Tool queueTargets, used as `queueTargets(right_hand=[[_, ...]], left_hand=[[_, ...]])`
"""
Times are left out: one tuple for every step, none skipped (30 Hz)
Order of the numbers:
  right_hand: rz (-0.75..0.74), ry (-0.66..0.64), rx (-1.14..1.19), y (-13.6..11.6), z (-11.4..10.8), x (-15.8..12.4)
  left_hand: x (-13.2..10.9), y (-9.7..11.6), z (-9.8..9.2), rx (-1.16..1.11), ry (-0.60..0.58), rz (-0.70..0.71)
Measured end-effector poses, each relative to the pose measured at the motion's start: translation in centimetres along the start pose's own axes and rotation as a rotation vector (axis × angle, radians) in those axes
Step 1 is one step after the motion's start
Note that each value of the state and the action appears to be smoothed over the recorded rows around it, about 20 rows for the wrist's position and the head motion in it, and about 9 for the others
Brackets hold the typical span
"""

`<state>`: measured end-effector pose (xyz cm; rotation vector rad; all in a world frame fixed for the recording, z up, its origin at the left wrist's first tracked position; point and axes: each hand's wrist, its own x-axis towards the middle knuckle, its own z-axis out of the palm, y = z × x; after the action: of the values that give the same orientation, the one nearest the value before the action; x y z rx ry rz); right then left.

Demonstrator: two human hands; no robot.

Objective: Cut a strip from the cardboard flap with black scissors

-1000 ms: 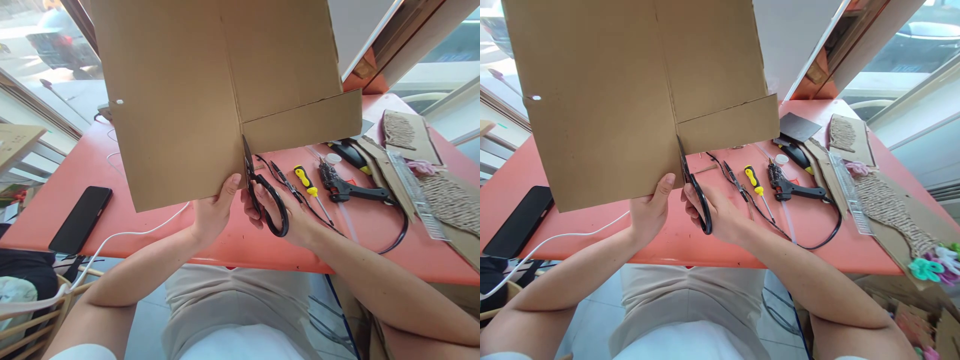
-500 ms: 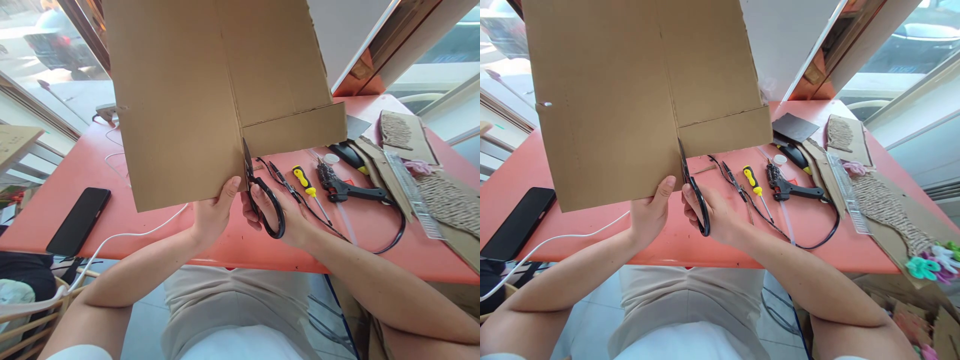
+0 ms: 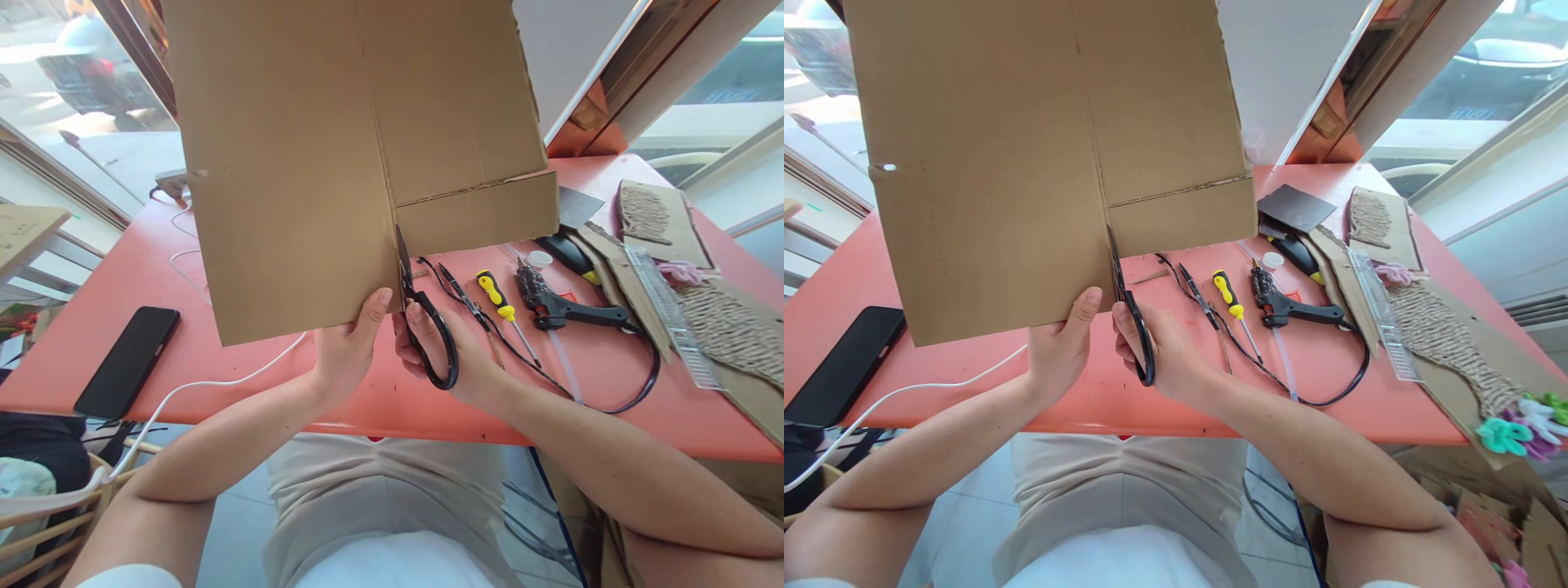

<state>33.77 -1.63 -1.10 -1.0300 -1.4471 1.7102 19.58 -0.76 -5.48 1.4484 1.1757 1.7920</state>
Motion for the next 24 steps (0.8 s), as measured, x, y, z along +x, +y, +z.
queueTargets(right_hand=[[0.000,-0.001,0.008,0.0,0.0,0.0],[0.001,-0.004,0.017,0.0,0.1,-0.1],[0.004,-0.008,0.022,0.0,0.1,-0.1],[0.007,-0.011,0.024,0.0,0.1,-0.1],[0.011,-0.011,0.023,0.1,0.2,-0.2],[0.015,-0.010,0.017,0.1,0.2,-0.2],[0.017,-0.006,0.009,0.2,0.3,-0.3],[0.017,-0.002,0.005,0.2,0.3,-0.3],[0.016,0.003,0.010,0.2,0.3,-0.3],[0.013,0.007,0.021,0.2,0.3,-0.2],[0.013,0.009,0.031,0.1,0.3,-0.2],[0.012,0.008,0.033,0.0,0.3,-0.2],[0.011,0.009,0.029,-0.2,0.2,-0.1],[0.008,0.013,0.016,-0.3,0.2,-0.1],[0.002,0.023,-0.002,-0.4,0.1,-0.1],[-0.004,0.032,-0.018,-0.5,0.1,-0.1],[-0.010,0.042,-0.025,-0.4,0.0,-0.1],[-0.014,0.052,-0.020,-0.3,0.0,-0.1],[-0.013,0.057,-0.012,-0.2,0.1,-0.2],[-0.011,0.062,-0.002,0.0,0.1,-0.2],[-0.009,0.065,0.007,0.2,0.1,-0.2],[-0.009,0.070,0.013,0.4,0.2,-0.2],[-0.010,0.072,0.015,0.5,0.2,-0.3],[-0.012,0.069,0.010,0.6,0.2,-0.2]], left_hand=[[0.0,-0.1,0.1,-0.003,0.005,0.007],[0.0,-0.2,0.2,-0.005,0.015,0.014],[-0.1,-0.3,0.2,-0.005,0.025,0.019],[-0.1,-0.4,0.3,-0.004,0.033,0.025],[-0.1,-0.4,0.3,-0.003,0.040,0.029],[-0.1,-0.5,0.3,-0.001,0.043,0.032],[-0.2,-0.5,0.3,0.000,0.044,0.038],[-0.2,-0.5,0.3,0.001,0.046,0.045],[-0.1,-0.5,0.3,0.001,0.045,0.051],[-0.1,-0.4,0.3,-0.001,0.043,0.059],[-0.1,-0.4,0.2,-0.002,0.039,0.065],[-0.1,-0.3,0.1,0.002,0.032,0.068],[-0.1,-0.2,0.0,0.012,0.026,0.065],[-0.1,-0.1,-0.1,0.025,0.021,0.056],[-0.1,0.0,-0.1,0.040,0.019,0.046],[-0.1,0.1,-0.2,0.052,0.016,0.036],[-0.1,0.2,-0.2,0.061,0.011,0.026],[-0.1,0.3,-0.2,0.065,0.005,0.019],[-0.1,0.4,-0.2,0.063,0.000,0.017],[-0.2,0.5,-0.2,0.059,-0.001,0.017],[-0.2,0.5,-0.1,0.053,-0.001,0.018],[-0.2,0.6,-0.1,0.047,0.005,0.020],[-0.2,0.6,0.0,0.044,0.014,0.023],[-0.2,0.6,0.0,0.042,0.023,0.024]])
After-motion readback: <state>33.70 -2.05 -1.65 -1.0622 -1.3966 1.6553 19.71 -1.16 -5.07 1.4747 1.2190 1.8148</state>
